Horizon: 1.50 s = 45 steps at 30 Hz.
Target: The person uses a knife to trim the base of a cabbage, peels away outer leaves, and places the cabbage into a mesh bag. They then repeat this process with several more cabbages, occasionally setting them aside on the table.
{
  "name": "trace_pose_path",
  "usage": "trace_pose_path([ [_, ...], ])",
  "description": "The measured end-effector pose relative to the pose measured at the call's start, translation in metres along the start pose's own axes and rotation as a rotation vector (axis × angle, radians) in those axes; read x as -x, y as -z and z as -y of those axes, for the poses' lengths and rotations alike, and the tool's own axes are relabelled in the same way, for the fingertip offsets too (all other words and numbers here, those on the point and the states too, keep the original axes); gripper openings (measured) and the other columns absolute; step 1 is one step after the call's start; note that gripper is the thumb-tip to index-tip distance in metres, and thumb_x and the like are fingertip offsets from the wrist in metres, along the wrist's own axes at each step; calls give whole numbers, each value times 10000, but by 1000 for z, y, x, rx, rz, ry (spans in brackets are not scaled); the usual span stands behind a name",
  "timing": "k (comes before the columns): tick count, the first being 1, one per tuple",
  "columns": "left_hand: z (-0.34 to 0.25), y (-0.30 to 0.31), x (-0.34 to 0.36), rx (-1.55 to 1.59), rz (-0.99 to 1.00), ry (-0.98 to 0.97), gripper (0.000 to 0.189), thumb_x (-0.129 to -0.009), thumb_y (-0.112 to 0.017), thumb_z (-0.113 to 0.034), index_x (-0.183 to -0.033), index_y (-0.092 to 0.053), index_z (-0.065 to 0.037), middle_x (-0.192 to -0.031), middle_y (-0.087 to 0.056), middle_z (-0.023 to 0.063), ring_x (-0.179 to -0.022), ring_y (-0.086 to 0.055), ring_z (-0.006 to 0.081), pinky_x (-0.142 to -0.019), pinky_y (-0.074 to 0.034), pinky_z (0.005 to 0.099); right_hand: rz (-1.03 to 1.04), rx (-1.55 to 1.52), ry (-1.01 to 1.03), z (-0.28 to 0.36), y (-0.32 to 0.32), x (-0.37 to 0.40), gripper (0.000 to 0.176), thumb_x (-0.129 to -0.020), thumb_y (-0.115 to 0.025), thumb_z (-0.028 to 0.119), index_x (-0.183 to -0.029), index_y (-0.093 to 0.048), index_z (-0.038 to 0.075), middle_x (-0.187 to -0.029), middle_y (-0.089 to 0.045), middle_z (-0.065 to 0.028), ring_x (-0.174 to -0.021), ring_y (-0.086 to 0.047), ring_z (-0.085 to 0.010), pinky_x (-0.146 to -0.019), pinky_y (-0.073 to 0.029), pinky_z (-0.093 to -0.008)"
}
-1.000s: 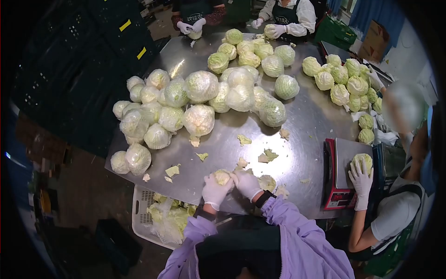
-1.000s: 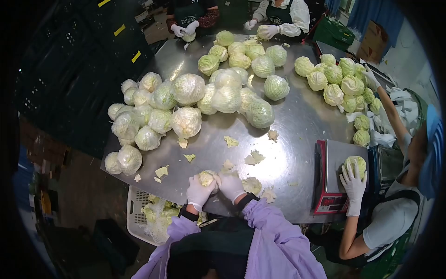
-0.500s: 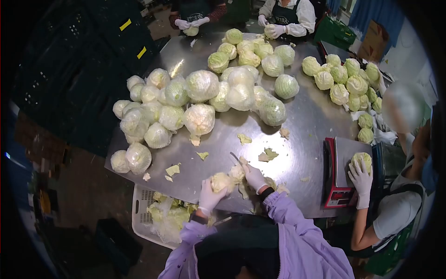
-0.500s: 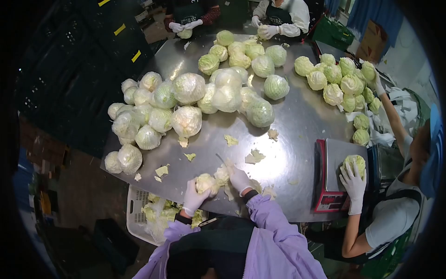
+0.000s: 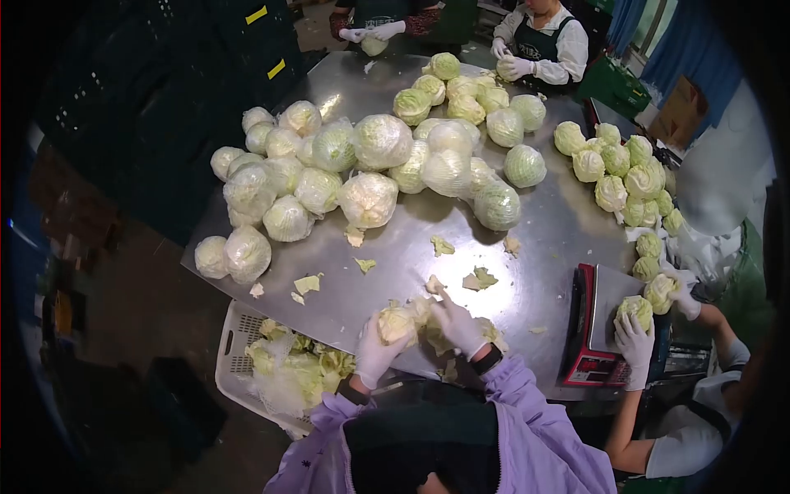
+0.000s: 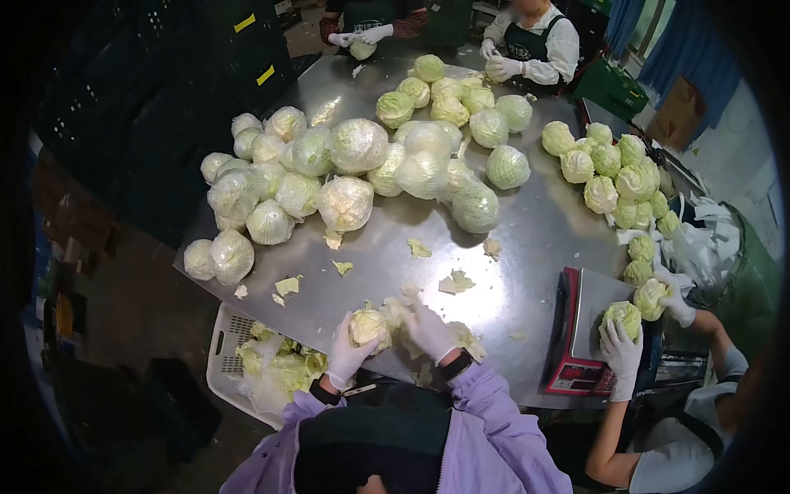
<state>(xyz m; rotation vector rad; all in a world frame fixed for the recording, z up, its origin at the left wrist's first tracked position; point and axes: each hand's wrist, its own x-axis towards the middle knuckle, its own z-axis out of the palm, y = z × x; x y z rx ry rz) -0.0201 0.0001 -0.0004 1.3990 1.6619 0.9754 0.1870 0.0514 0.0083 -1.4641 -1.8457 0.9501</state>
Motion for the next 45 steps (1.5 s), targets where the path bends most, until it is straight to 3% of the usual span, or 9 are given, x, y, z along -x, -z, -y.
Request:
trace_pose_path([
  [2,-13,0,-2,-315,103,-71,907,-676,-789,-328,-1368,-355,67,-1225,-505,240,-1125,-508,358,-979,-409,399,-16,260,334,9,-18,6,564,-907,-549,344,-1347,-409,20,-1176,-582,-240,-768,-647,-373,-660,-514,-425],
  [5,-5,-5,-3,-397,137,-60,858,-653,-761,-312,-1336,-400,63,-1149,-535,231,-1054,-507,387,-934,-419,431,-91,421,417,33,-33,12,585,-893,-560,364,-1334,-416,9,-1173,-569,-248,-718,-642,-376,-604,-521,-430],
  [11,-3,-10,-3,-443,52,-173,536,-657,-733,-346,-1019,-526,-9,-991,-566,182,-931,-533,370,-828,-446,449,46,387,287,25,-37,3,502,-917,-519,379,-1286,-462,44,-983,-627,-214,-726,-647,-353,-580,-512,-435],
  [20,-18,5,-5,-381,205,-95,879,-690,-742,-367,-1378,-349,15,-1259,-503,196,-1113,-500,372,-948,-410,435,316,219,84,23,-7,-28,488,-842,-574,518,-960,-619,48,-859,-645,-193,-761,-633,-380,-692,-489,-463],
  [27,-11,6,-12,-393,181,-260,843,-701,-733,-382,-1349,-375,22,-1199,-530,202,-1083,-519,368,-932,-422,442,345,337,115,29,-13,-31,420,-817,-607,473,-912,-610,64,-832,-661,-169,-760,-652,-347,-695,-509,-430],
  [32,-30,6,-26,-620,430,-144,818,-705,-730,-405,-1312,-407,38,-1241,-517,225,-1091,-532,379,-935,-437,428,317,644,65,46,-14,-30,262,-806,-585,319,-859,-620,64,-784,-665,-165,-730,-658,-341,-658,-515,-446],
  [38,-5,21,-40,-445,409,-406,841,-737,-741,-372,-1386,-360,2,-1373,-432,243,-1260,-433,381,-1036,-384,399,228,418,192,-6,3,-59,239,-777,-568,237,-875,-659,39,-733,-650,-200,-681,-648,-358,-664,-526,-423],
  [41,0,38,-46,-336,503,-438,835,-735,-769,-294,-1403,-355,-11,-1413,-402,222,-1295,-405,364,-1063,-358,386,438,-25,-256,-7,21,-74,207,-811,-669,206,-870,-644,9,-688,-647,-71,-578,-617,-152,-548,-505,-275],
  [45,13,54,-41,-42,500,-241,799,-720,-796,-253,-1371,-403,-7,-1393,-430,209,-1257,-452,352,-1042,-381,378,493,-226,-357,-14,25,-70,315,-769,-687,301,-875,-681,5,-808,-681,-166,-629,-660,-253,-587,-530,-322],
])
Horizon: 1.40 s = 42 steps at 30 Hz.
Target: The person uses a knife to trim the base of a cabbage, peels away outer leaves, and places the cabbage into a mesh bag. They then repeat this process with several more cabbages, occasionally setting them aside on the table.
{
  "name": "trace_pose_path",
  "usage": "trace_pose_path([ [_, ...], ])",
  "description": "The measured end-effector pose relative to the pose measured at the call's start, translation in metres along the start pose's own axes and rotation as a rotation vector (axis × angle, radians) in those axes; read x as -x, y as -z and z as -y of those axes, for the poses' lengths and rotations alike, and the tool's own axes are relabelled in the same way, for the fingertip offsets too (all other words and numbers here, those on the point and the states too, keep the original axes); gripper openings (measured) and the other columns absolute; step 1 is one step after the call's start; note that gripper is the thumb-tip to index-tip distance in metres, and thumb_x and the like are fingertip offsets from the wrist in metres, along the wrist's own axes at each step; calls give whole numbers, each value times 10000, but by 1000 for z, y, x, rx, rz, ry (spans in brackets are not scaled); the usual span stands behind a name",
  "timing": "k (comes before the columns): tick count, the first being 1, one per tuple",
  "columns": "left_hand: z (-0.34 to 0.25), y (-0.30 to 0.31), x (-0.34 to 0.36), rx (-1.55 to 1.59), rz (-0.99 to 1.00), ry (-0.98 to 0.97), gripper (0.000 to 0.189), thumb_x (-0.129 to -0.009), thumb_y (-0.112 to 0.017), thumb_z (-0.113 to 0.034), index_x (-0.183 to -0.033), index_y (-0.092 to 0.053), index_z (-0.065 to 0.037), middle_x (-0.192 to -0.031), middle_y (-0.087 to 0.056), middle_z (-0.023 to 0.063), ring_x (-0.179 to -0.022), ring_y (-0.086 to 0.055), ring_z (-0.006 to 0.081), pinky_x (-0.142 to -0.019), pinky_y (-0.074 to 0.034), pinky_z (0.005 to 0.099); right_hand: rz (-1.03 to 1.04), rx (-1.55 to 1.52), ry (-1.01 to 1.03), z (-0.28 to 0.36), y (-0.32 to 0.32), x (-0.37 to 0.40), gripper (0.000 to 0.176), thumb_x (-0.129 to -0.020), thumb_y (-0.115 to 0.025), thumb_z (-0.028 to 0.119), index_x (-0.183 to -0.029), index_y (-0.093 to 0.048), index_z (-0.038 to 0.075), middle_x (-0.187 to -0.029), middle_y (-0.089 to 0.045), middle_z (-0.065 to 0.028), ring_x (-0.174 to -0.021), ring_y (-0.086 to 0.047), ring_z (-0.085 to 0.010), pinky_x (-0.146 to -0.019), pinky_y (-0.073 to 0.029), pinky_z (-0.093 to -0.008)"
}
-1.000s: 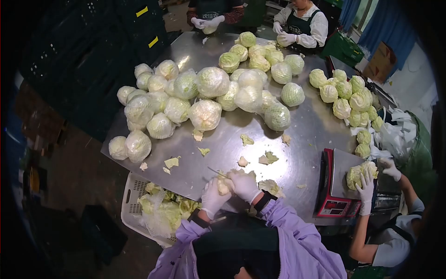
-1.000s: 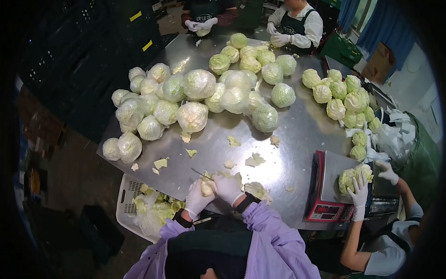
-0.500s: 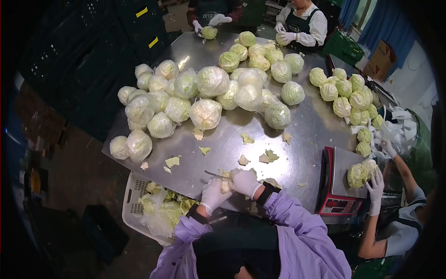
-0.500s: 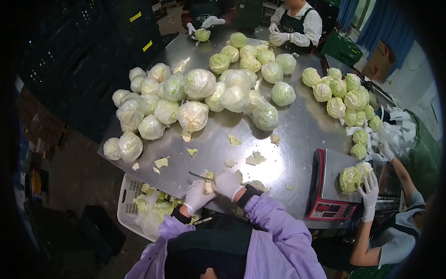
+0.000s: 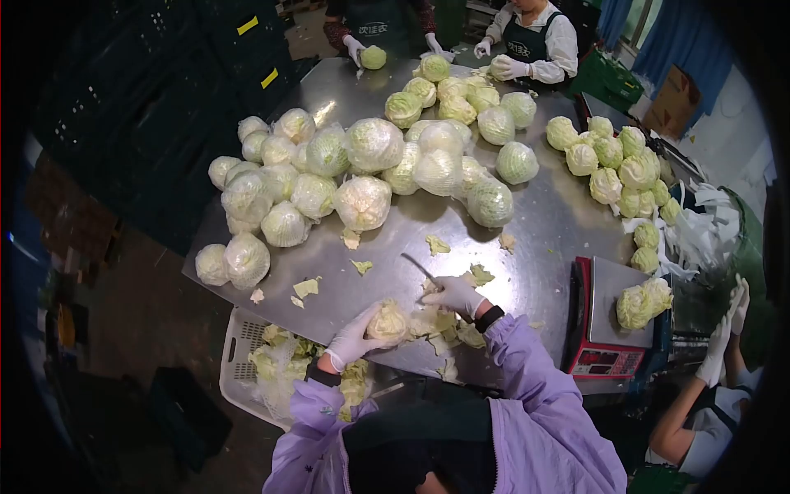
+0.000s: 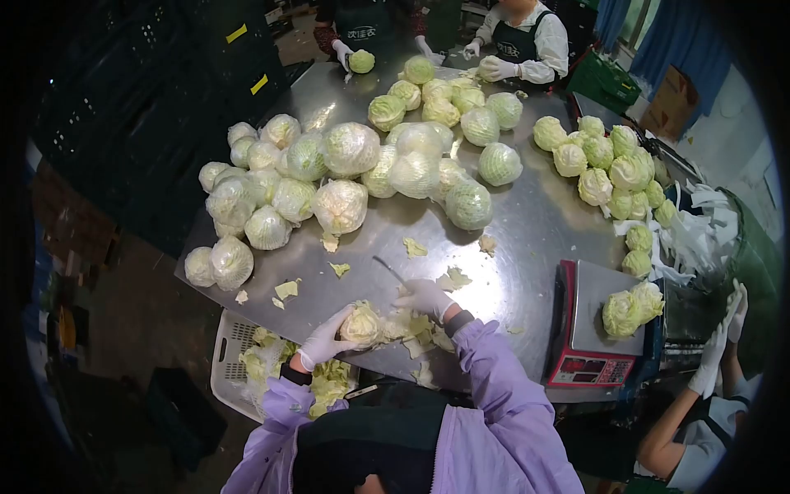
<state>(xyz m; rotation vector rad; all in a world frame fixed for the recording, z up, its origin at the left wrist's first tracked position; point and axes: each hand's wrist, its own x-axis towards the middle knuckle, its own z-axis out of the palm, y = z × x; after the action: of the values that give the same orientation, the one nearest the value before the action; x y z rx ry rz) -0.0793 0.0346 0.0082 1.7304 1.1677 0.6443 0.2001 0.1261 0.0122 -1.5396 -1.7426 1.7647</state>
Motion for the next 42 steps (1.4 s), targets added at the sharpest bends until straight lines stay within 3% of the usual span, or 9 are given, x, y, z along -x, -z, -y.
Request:
trace_pose_path([
  [5,-26,-8,0,-185,-44,183,771,-716,-803,-232,-1350,-425,-9,-1338,-490,197,-1232,-489,321,-1016,-405,366,-168,648,295,36,-70,29,680,-758,-670,539,-1154,-567,-3,-1014,-653,-223,-868,-641,-383,-762,-502,-442],
  [11,5,-10,26,-96,-163,86,766,-720,-797,-143,-1368,-405,-30,-1326,-501,180,-1224,-506,292,-1010,-419,357,-352,95,13,-7,-43,-10,442,-864,-518,375,-928,-661,-38,-854,-643,-274,-873,-639,-385,-766,-496,-436],
  [14,26,-12,45,336,-158,217,899,-659,-833,-61,-1406,-332,-42,-1394,-415,166,-1249,-479,276,-1045,-405,359,-400,197,22,-24,-27,-11,414,-846,-560,351,-1094,-631,27,-966,-657,-216,-894,-637,-376,-760,-506,-413],
  [18,28,-28,52,-38,-292,67,996,-606,-881,-204,-1384,-291,-10,-1387,-377,200,-1325,-366,333,-1070,-357,396,-444,516,361,12,-56,23,618,-817,-639,364,-1333,-433,93,-1046,-624,-191,-883,-627,-377,-738,-508,-443],
  [25,6,-50,26,-28,-465,100,891,-634,-857,-237,-1332,-357,4,-1321,-415,191,-1240,-429,337,-1038,-366,389,-433,99,544,-14,-115,-4,341,-867,-587,339,-1048,-655,58,-931,-657,-202,-844,-633,-371,-721,-492,-446],
  [27,9,-36,29,-88,-408,73,833,-675,-829,-194,-1335,-356,-5,-1324,-426,179,-1235,-445,320,-1049,-362,382,-426,7,199,-14,-99,-7,289,-865,-590,284,-958,-653,17,-786,-649,-184,-714,-647,-277,-663,-493,-358],
  [33,10,-19,48,1527,-342,183,537,-886,-536,-255,-1361,-383,-55,-1369,-443,163,-1252,-461,339,-1046,-391,479,-492,-229,106,-24,-51,9,237,-866,-592,198,-936,-638,-23,-691,-626,-111,-628,-558,-138,-606,-467,-302],
  [38,7,-13,42,1871,-310,108,764,-858,-418,-623,-1378,-383,-64,-1359,-437,257,-1007,-600,415,-629,-562,416,-792,220,163,-34,9,77,326,-838,-655,252,-1058,-610,16,-758,-639,-163,-691,-629,-263,-621,-485,-378],
  [42,-11,-7,36,2063,-13,-92,567,-905,-415,-507,-1366,-427,-176,-1297,-489,247,-1122,-553,413,-843,-543,457,-1004,211,-107,-126,16,77,436,-843,-647,251,-1172,-526,-9,-903,-632,-190,-776,-639,-275,-644,-503,-377],
])
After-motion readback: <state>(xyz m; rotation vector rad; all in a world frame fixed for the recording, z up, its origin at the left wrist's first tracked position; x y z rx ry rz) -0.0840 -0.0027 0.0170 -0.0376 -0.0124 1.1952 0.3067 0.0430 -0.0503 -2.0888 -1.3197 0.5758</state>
